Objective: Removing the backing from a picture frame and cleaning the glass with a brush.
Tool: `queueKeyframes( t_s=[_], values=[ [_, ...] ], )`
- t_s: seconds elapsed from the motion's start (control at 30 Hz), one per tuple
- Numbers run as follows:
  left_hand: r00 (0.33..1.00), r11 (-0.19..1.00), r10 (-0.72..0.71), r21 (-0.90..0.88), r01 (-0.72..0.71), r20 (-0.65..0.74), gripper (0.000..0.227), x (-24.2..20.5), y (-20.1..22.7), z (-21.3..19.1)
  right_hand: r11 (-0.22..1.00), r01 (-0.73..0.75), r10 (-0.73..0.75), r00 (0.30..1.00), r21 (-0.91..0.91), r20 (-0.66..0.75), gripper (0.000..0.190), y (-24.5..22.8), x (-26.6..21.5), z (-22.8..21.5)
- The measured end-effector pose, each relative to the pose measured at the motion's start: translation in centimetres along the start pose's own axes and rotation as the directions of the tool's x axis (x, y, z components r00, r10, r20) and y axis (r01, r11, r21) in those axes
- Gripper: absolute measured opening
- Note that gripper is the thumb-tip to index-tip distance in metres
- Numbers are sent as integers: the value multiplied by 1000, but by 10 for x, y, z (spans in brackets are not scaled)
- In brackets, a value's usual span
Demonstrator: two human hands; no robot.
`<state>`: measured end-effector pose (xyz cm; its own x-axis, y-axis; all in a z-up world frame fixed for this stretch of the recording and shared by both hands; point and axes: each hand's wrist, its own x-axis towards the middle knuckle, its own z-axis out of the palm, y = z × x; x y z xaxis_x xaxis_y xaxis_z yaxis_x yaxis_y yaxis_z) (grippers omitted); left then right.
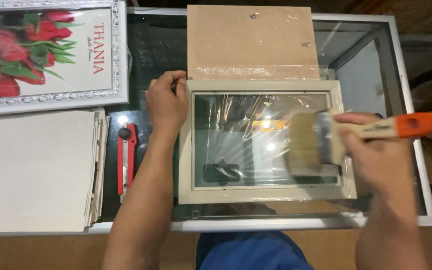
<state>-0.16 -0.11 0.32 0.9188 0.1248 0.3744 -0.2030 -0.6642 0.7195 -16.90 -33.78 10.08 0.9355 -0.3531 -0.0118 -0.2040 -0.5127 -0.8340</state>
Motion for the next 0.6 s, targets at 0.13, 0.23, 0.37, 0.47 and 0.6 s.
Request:
queueKeyframes(
  t_s=[0.13,0.23,0.37,0.47,0.6],
  values=[
    [1000,1000,-8,21,8,-2,14,-3,1,2,897,249,-334,922,-365,-193,18,-7,-26,-12],
    [1000,1000,-5,8,5,-12,14,0,2,2,759,391,-506,857,-521,-95,18,-43,-31,43],
    [1000,999,30,24,-30,-1,14,1,1,2,819,547,-496,827,-172,266,45,-91,-55,120],
    [999,999,43,11,-43,-3,14,-1,1,2,814,539,-578,725,215,374,35,-112,-63,129],
    [999,999,32,4,-32,18,10,0,-18,11,921,267,-347,893,284,286,30,-46,-40,107]
  ],
)
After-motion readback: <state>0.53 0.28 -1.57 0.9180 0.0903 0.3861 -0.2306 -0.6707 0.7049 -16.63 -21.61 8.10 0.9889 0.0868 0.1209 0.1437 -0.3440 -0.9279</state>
